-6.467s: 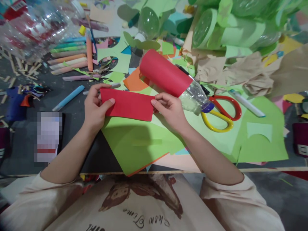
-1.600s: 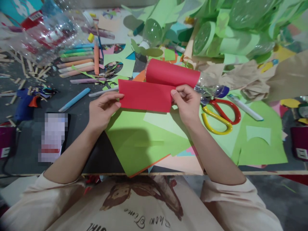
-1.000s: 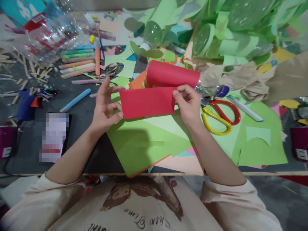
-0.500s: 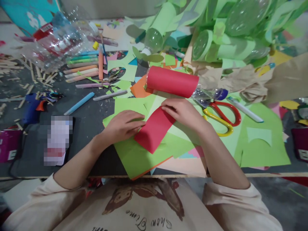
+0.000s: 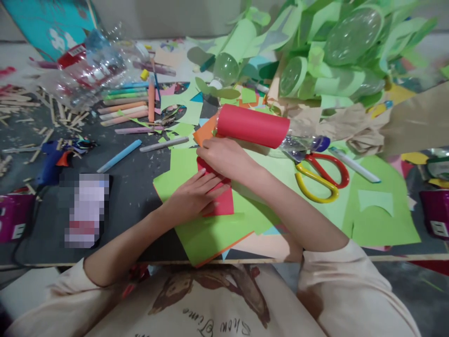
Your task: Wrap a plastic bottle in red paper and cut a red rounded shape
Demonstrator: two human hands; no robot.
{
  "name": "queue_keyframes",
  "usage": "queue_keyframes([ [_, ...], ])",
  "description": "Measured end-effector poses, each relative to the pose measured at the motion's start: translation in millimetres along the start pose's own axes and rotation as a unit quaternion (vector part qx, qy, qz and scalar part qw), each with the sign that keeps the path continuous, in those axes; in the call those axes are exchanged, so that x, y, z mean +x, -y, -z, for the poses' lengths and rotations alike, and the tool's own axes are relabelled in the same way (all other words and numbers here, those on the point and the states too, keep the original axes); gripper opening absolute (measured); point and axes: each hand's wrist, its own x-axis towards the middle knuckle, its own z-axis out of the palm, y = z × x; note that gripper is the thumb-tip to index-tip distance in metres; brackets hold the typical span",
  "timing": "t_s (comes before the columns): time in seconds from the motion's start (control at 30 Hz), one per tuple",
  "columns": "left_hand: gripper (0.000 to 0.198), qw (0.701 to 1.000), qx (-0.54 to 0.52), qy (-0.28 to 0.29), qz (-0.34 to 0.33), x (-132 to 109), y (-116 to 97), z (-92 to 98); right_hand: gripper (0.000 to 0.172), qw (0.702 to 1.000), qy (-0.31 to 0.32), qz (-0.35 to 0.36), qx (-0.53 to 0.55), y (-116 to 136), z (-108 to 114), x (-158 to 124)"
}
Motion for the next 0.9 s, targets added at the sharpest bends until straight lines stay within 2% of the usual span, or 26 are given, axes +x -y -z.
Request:
queue_keyframes([
  [0.13, 0.043, 1.000, -0.016, -0.011, -0.015, -2.0, 0.4, -5.2, 0.022, 1.000, -0.001, 0.002, -0.009, -2.0, -3.7, 3.0],
  [0.3, 0.047, 0.999, -0.028, 0.024, -0.032, -1.8, 2.2, -6.6, 0.026, 1.000, -0.014, -0.021, -0.002, 1.1, -6.9, 5.8],
  [0.37, 0.048, 0.998, -0.033, 0.028, -0.036, -1.1, 2.2, -4.9, 0.027, 0.998, -0.050, -0.038, 0.024, -0.6, -5.2, 0.9],
  [0.43, 0.048, 0.998, -0.040, 0.033, -0.035, -0.4, 2.0, -2.5, 0.026, 0.989, -0.123, -0.065, 0.056, -9.8, -1.5, -11.8],
  [0.47, 0.048, 0.998, -0.042, 0.037, -0.033, 0.0, 1.9, -1.2, 0.025, 0.980, -0.166, -0.086, 0.063, -17.5, 0.8, -21.0],
  [0.5, 0.048, 0.998, -0.042, 0.040, -0.034, 0.2, 1.9, -0.1, 0.032, 0.969, -0.203, -0.132, 0.057, -26.4, 3.1, -31.5],
  [0.53, 0.047, 0.998, -0.041, 0.044, -0.034, 0.4, 2.0, 0.7, 0.049, 0.955, -0.230, -0.184, 0.044, -35.3, 5.5, -42.5],
  [0.57, 0.047, 0.998, -0.039, 0.047, -0.034, 0.5, 2.0, 0.9, 0.061, 0.947, -0.225, -0.227, 0.032, -42.7, 7.8, -53.2],
  [0.63, 0.046, 0.998, -0.038, 0.047, -0.032, 0.1, 2.0, -0.2, 0.062, 0.946, -0.164, -0.278, 0.026, -47.1, 12.5, -70.4],
  [0.67, 0.046, 0.998, -0.041, 0.048, -0.031, -0.4, 1.8, -1.4, 0.059, 0.951, -0.133, -0.277, 0.024, -42.6, 14.9, -75.8],
  [0.7, 0.046, 0.997, -0.046, 0.047, -0.027, -1.1, 1.4, -2.9, 0.058, 0.962, -0.112, -0.247, 0.022, -33.8, 17.1, -78.9],
  [0.8, 0.040, 0.997, -0.064, 0.037, -0.007, -3.6, -0.6, -6.0, 0.061, 0.989, -0.088, -0.103, 0.058, 6.3, 21.8, -75.3],
  [0.9, 0.036, 0.995, -0.076, 0.068, 0.023, -3.7, -2.0, -4.1, 0.057, 0.995, -0.052, -0.059, 0.057, 31.7, 21.9, -59.1],
])
